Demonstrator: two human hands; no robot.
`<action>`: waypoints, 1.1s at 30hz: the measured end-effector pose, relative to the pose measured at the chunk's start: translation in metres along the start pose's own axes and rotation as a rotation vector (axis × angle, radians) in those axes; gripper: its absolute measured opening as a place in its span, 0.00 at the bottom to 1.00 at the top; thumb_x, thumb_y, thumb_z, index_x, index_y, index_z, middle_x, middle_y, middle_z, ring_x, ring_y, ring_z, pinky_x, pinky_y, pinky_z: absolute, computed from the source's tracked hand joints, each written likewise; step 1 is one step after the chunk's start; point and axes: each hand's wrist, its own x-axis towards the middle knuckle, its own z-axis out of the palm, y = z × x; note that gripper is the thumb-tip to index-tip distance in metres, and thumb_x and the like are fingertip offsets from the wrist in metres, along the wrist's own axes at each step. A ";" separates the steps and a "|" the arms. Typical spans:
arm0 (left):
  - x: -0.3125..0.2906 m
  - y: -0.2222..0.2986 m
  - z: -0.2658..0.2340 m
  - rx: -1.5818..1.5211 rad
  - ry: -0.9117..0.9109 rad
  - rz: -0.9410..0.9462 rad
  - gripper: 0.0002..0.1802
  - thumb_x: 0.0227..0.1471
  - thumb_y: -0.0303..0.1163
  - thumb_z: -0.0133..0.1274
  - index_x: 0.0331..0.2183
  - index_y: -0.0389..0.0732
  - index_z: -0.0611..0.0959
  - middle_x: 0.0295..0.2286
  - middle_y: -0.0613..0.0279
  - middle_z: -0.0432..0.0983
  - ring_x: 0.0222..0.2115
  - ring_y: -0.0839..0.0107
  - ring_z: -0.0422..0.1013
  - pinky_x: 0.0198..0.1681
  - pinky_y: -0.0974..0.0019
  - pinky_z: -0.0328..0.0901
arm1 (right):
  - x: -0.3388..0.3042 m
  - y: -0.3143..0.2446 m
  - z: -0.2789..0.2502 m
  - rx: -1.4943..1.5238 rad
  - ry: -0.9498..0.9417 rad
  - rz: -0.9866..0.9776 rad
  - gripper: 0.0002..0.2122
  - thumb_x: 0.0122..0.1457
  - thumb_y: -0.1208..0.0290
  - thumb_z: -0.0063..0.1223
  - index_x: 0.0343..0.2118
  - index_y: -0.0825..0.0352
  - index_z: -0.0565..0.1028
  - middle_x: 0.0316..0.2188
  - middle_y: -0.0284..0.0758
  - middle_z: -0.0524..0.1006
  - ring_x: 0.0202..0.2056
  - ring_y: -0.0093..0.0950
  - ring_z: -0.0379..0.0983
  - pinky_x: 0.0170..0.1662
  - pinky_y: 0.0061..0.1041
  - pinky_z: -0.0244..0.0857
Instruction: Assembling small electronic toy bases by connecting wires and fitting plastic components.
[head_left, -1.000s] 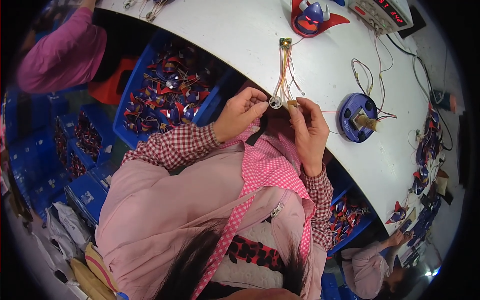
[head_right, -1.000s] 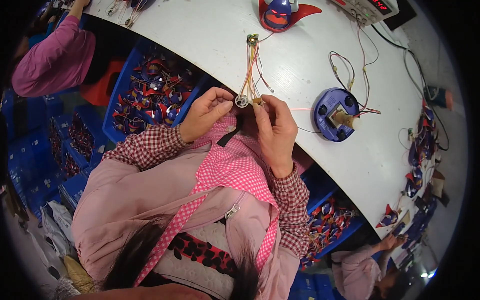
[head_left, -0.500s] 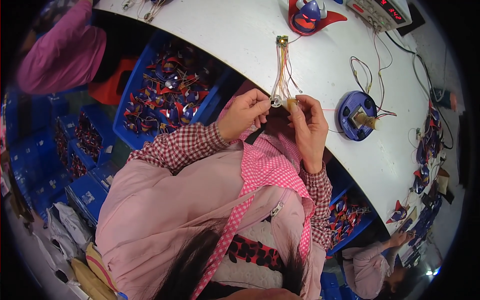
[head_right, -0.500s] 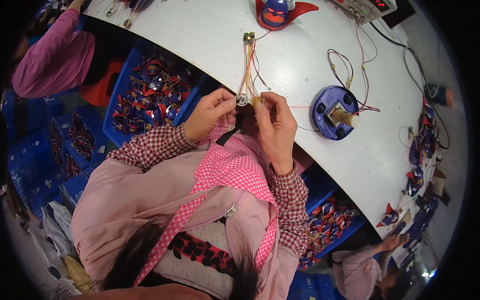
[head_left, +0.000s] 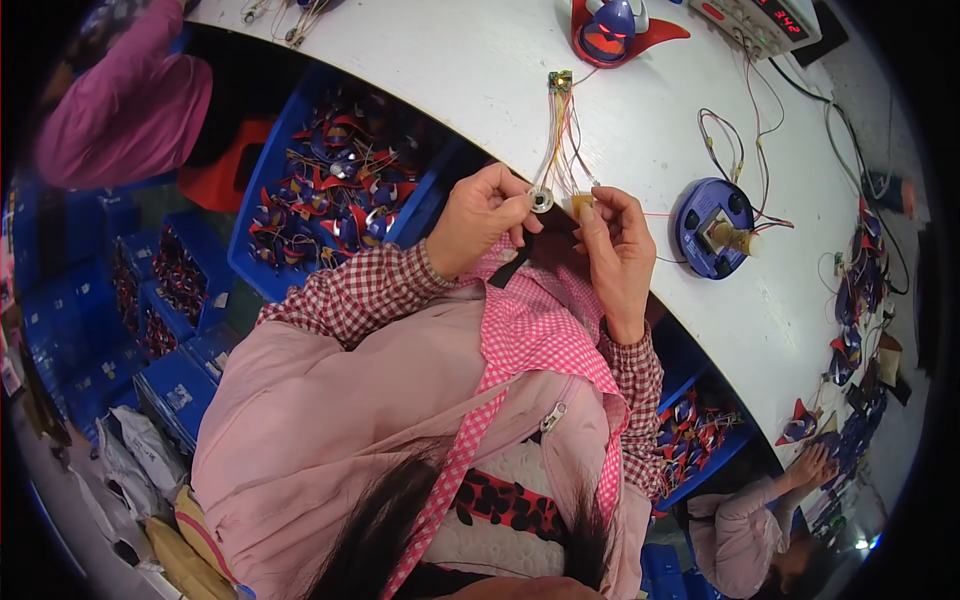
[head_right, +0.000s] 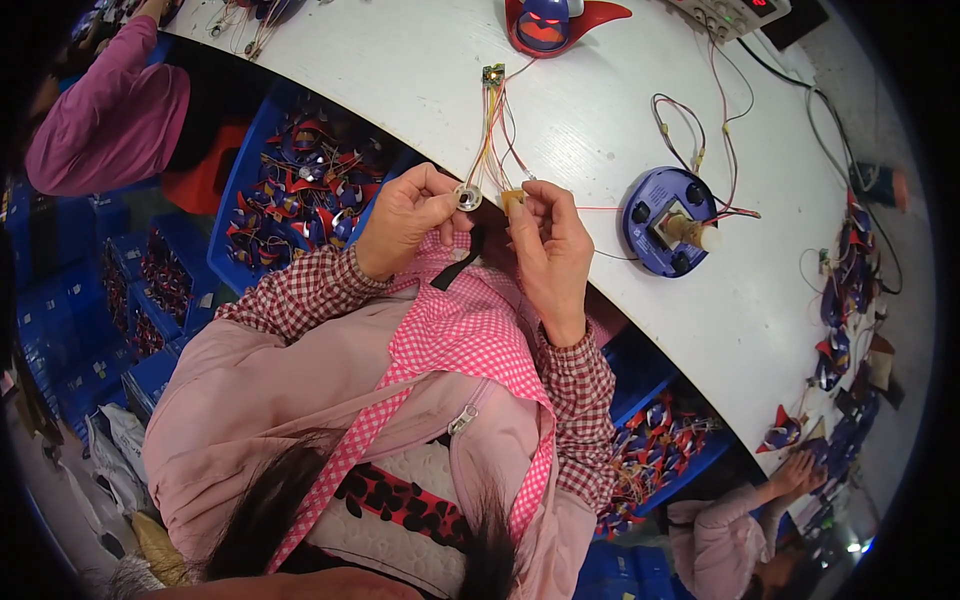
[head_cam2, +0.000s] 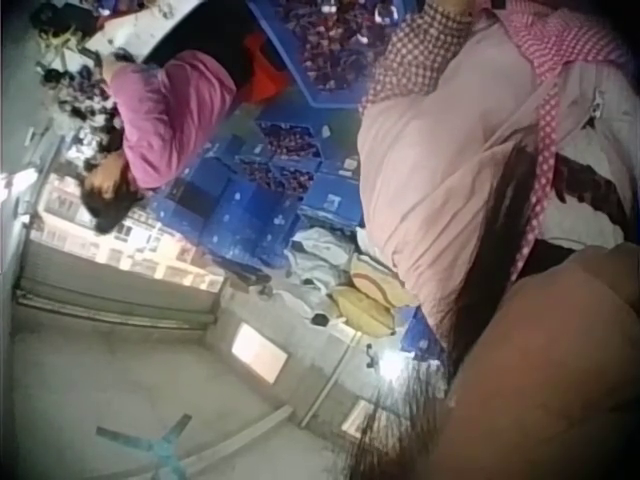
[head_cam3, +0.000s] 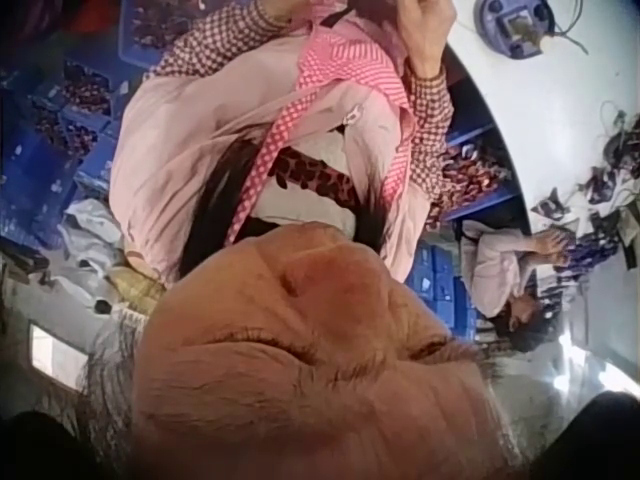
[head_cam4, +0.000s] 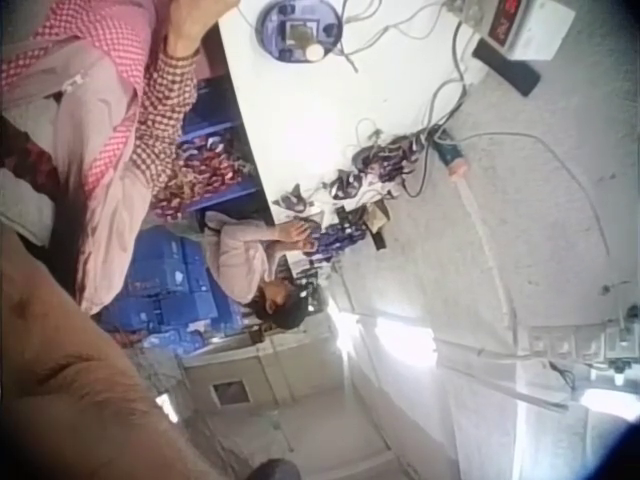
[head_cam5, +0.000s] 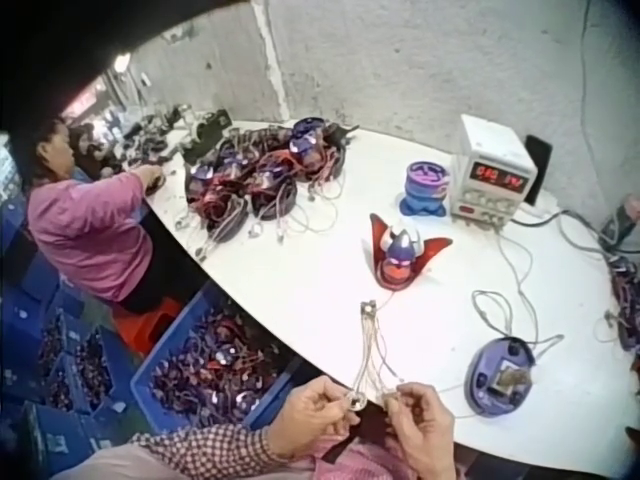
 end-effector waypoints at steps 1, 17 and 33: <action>0.001 0.000 0.000 -0.003 0.000 -0.006 0.06 0.52 0.23 0.46 0.35 0.34 0.70 0.24 0.58 0.73 0.20 0.75 0.70 0.24 0.75 0.66 | 0.000 0.000 0.000 0.002 -0.001 0.000 0.12 0.58 0.74 0.50 0.44 0.70 0.68 0.31 0.30 0.73 0.27 0.14 0.67 0.27 0.11 0.63; -0.004 0.002 0.012 -0.054 0.040 0.125 0.17 0.51 0.21 0.43 0.45 0.33 0.66 0.28 0.58 0.71 0.24 0.76 0.71 0.25 0.76 0.67 | -0.004 -0.004 0.002 0.021 0.034 -0.023 0.09 0.58 0.75 0.50 0.40 0.70 0.68 0.29 0.30 0.72 0.25 0.13 0.66 0.26 0.11 0.62; 0.006 0.011 0.016 -0.267 -0.122 0.048 0.12 0.57 0.26 0.40 0.43 0.34 0.70 0.32 0.61 0.72 0.27 0.77 0.70 0.30 0.75 0.67 | 0.000 -0.020 0.026 0.143 0.060 -0.186 0.07 0.58 0.77 0.49 0.37 0.72 0.67 0.25 0.31 0.73 0.25 0.14 0.67 0.28 0.12 0.62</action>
